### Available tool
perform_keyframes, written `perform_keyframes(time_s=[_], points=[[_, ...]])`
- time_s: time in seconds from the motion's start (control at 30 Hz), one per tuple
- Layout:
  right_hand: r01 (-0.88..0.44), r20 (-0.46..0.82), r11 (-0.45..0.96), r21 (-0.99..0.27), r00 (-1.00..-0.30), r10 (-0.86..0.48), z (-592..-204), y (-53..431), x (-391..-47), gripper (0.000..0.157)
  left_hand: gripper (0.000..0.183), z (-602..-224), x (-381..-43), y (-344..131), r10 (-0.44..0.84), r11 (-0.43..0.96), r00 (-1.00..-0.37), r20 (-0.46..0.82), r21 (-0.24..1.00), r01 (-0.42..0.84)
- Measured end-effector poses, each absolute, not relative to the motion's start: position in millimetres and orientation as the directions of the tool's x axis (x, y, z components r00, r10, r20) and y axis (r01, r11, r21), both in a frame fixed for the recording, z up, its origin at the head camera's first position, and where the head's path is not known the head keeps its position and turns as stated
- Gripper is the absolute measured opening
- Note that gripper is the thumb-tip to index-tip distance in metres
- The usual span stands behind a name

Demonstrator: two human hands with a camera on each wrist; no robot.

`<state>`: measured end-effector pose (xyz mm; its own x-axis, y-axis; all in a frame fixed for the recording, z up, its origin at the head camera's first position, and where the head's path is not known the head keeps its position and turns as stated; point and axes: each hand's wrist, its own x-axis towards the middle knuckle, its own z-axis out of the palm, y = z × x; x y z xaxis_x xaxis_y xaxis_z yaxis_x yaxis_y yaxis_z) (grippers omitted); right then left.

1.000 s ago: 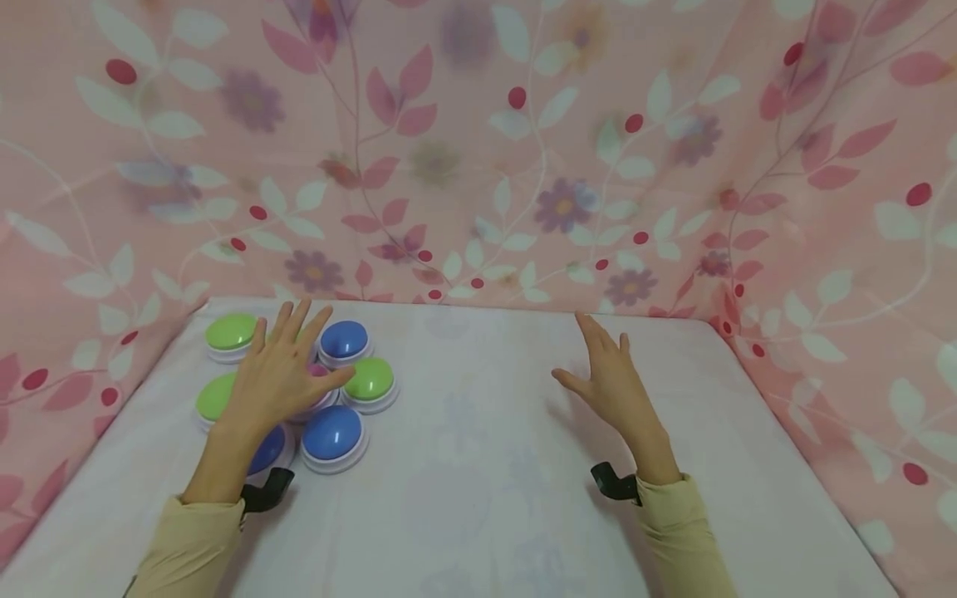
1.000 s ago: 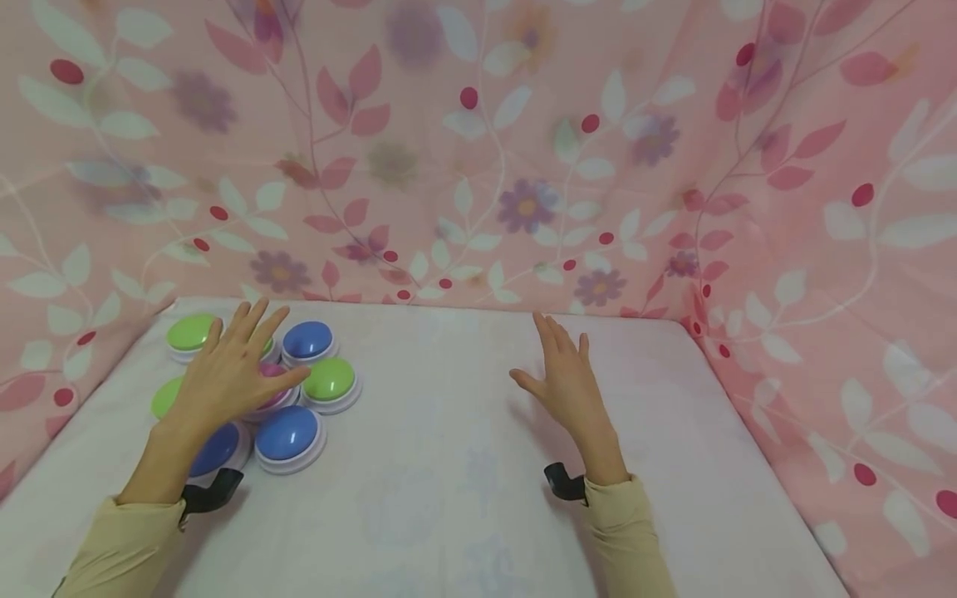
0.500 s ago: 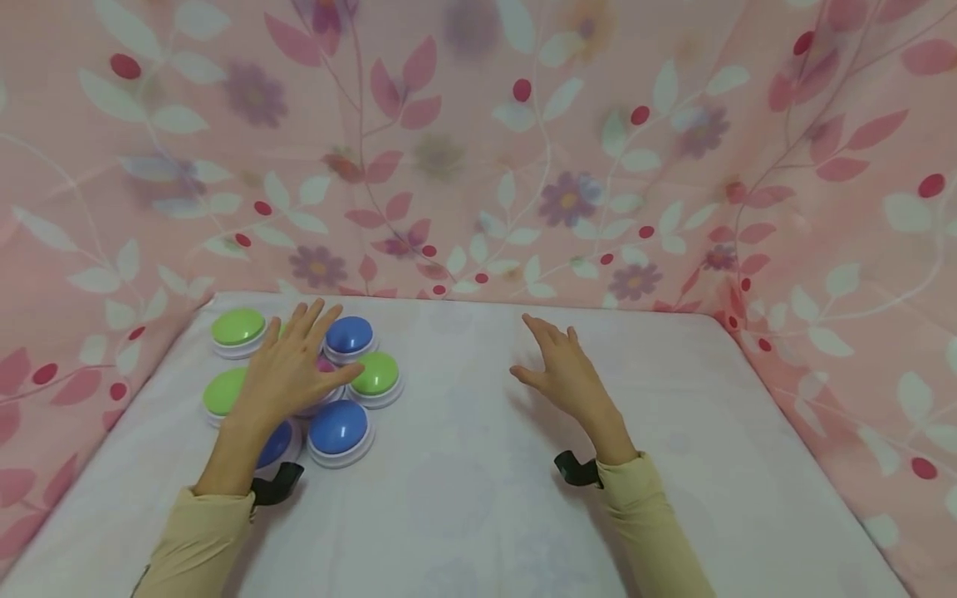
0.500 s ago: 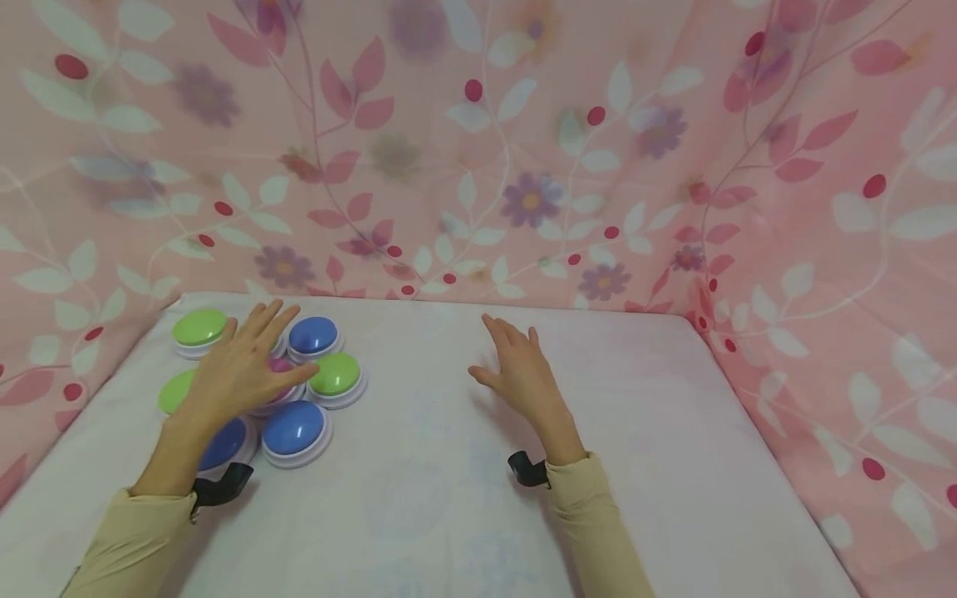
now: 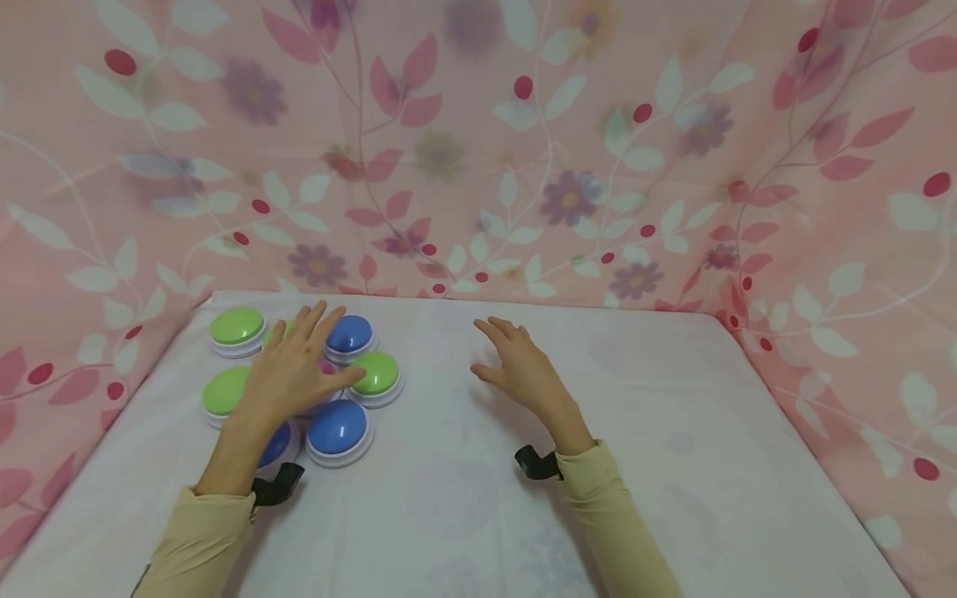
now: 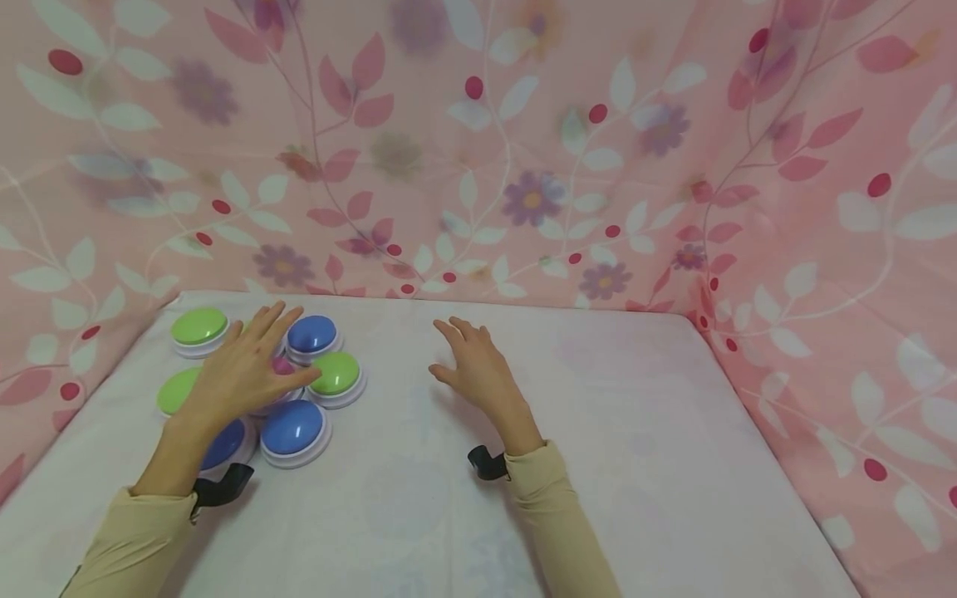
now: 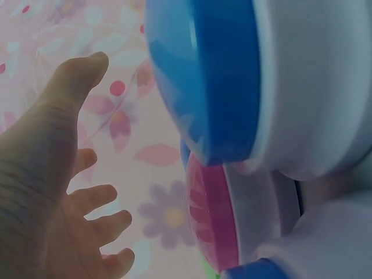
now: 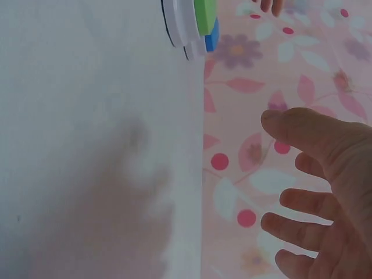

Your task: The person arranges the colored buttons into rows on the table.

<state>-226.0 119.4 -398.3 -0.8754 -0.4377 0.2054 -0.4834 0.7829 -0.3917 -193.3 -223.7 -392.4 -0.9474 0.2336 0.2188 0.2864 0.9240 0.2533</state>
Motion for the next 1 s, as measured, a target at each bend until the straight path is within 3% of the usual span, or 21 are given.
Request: perform_keyframes(time_s=[0.57,1.0], points=[[-0.523,0.087,0.748,-0.409,-0.838,-0.538,-410,49,-221,0.065,0.097,-399,-193,-210,0.324,0.903,-0.930,0.174,0.236,0.359],[-0.532,0.041,0.729,-0.430,-0.818,-0.573,-422,16,-223,0.067,0.085,-406,-191,-202,0.358,0.903,-0.925,0.129,0.203,0.378]])
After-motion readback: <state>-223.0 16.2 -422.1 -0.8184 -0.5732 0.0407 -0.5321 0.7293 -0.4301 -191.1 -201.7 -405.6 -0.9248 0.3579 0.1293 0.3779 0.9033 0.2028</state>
